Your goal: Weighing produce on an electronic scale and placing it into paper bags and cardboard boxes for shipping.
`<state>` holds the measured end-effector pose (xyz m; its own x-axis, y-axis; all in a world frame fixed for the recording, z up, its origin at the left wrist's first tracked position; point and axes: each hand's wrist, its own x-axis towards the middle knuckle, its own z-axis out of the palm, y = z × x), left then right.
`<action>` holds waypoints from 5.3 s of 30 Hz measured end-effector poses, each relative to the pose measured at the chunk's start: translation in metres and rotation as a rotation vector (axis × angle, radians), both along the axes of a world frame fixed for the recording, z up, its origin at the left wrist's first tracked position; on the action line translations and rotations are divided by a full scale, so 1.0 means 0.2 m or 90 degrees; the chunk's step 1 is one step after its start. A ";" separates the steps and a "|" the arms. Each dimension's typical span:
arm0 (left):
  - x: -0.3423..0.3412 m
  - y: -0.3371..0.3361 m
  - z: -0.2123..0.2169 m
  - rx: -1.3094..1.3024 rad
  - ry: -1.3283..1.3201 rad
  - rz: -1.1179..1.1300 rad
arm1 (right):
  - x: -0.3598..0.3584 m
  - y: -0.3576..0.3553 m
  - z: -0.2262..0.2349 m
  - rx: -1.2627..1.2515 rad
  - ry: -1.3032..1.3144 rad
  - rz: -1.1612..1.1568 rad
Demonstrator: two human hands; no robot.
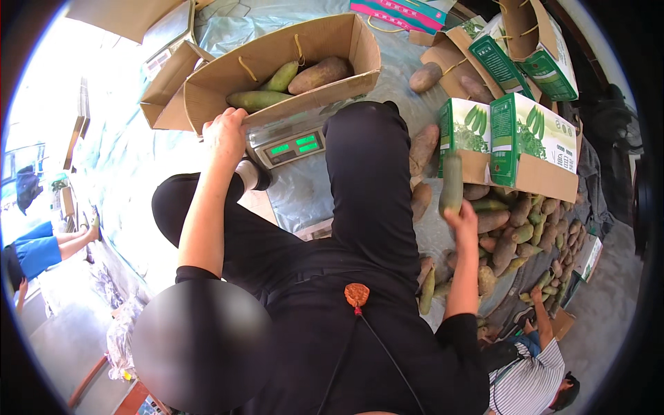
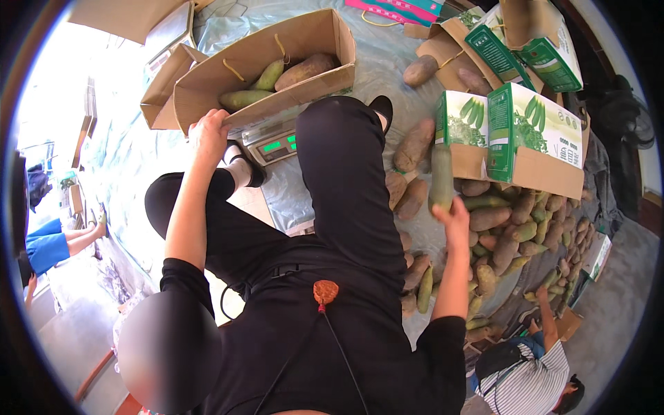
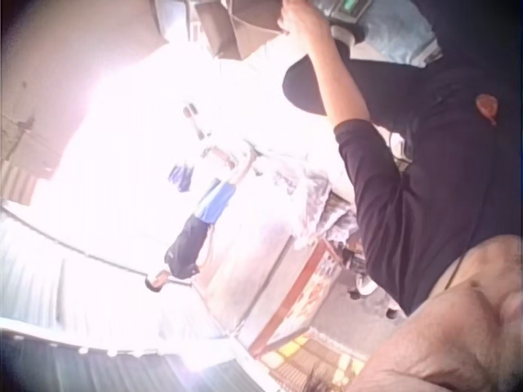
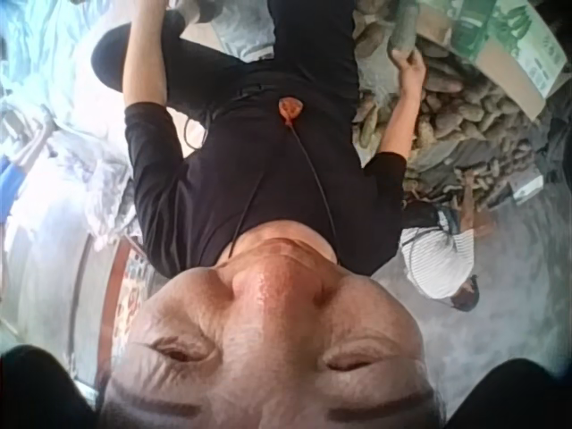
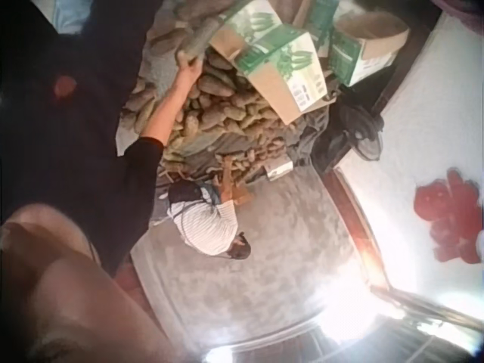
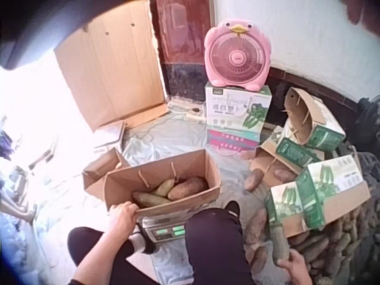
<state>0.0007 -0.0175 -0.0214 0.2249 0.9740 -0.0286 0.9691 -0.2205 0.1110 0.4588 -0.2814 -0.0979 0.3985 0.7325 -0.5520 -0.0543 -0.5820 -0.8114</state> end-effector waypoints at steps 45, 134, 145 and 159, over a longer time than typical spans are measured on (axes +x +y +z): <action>0.04 0.00 0.09 0.023 -0.043 -0.003 | -0.04 -0.54 -0.74 -0.437 -0.020 -0.023; -0.04 -0.05 0.13 0.012 -0.084 0.038 | 0.13 -0.15 -0.09 0.141 -0.418 0.038; -0.03 -0.06 0.17 0.010 -0.106 0.011 | -0.34 1.12 0.91 0.507 -0.141 0.163; -0.03 -0.05 0.21 -0.012 -0.132 0.028 | -0.75 1.73 0.82 0.314 -0.209 0.558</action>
